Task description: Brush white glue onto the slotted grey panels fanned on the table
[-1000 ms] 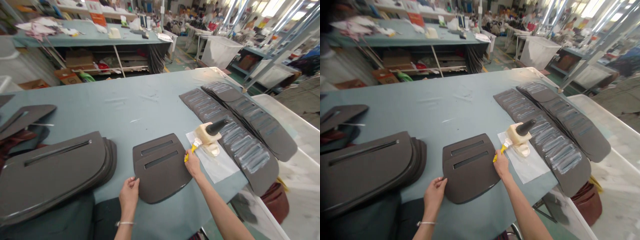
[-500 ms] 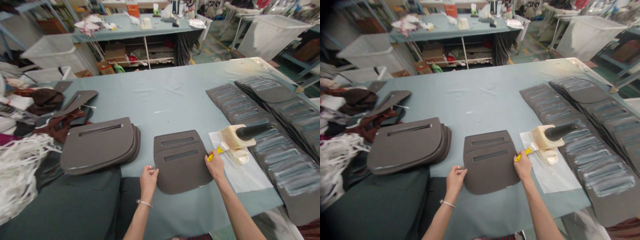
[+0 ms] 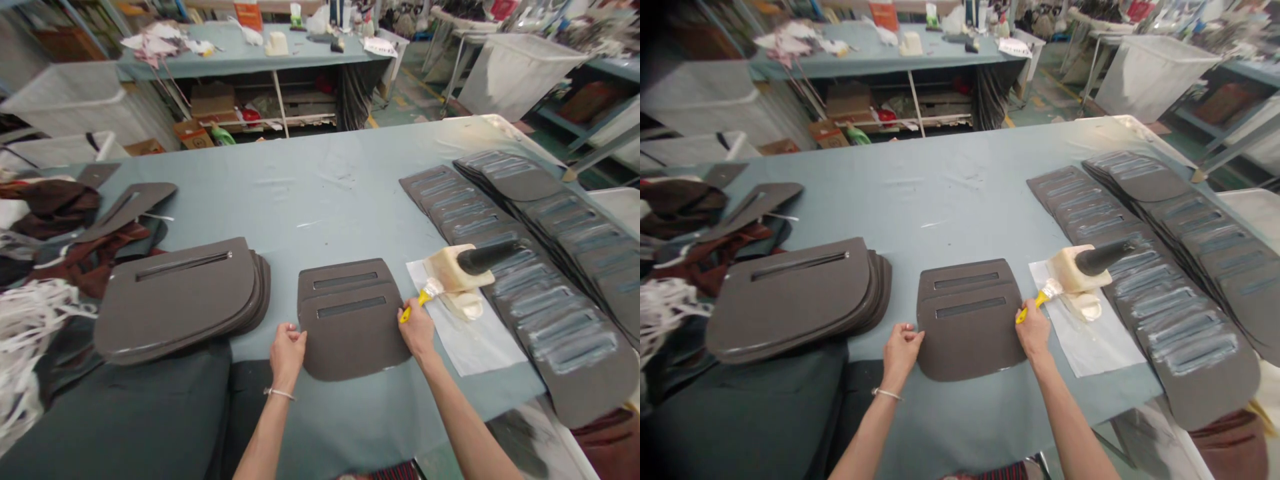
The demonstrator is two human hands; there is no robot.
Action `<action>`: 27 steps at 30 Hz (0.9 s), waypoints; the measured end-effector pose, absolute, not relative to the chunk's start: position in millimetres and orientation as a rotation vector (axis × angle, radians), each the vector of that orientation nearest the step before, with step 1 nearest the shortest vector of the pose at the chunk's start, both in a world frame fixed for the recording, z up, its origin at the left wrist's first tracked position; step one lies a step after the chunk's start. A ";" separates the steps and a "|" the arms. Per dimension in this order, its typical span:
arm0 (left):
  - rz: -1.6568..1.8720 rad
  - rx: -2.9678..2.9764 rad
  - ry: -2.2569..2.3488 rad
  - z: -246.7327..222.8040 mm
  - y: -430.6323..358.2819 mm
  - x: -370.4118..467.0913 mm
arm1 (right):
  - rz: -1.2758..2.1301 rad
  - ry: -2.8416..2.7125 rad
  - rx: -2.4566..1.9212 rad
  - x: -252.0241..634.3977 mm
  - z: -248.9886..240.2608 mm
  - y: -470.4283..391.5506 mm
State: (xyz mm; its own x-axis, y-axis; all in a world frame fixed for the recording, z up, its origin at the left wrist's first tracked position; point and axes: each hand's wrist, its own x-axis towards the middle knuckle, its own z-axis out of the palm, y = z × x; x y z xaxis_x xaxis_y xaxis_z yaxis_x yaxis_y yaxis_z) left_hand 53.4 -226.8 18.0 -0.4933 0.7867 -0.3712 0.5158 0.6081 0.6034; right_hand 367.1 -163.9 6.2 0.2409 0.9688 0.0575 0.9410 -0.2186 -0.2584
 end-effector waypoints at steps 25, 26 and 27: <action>0.474 1.067 2.275 23.8 -223.8 57.7 | 0.167 -1.830 -2.318 362.3 11.4 -163.7; 0.497 1.069 2.273 22.5 -223.6 57.2 | 0.165 -1.836 -2.313 362.2 11.6 -163.8; 0.518 1.068 2.263 20.8 -223.4 56.5 | 0.165 -1.838 -2.313 362.2 11.6 -163.9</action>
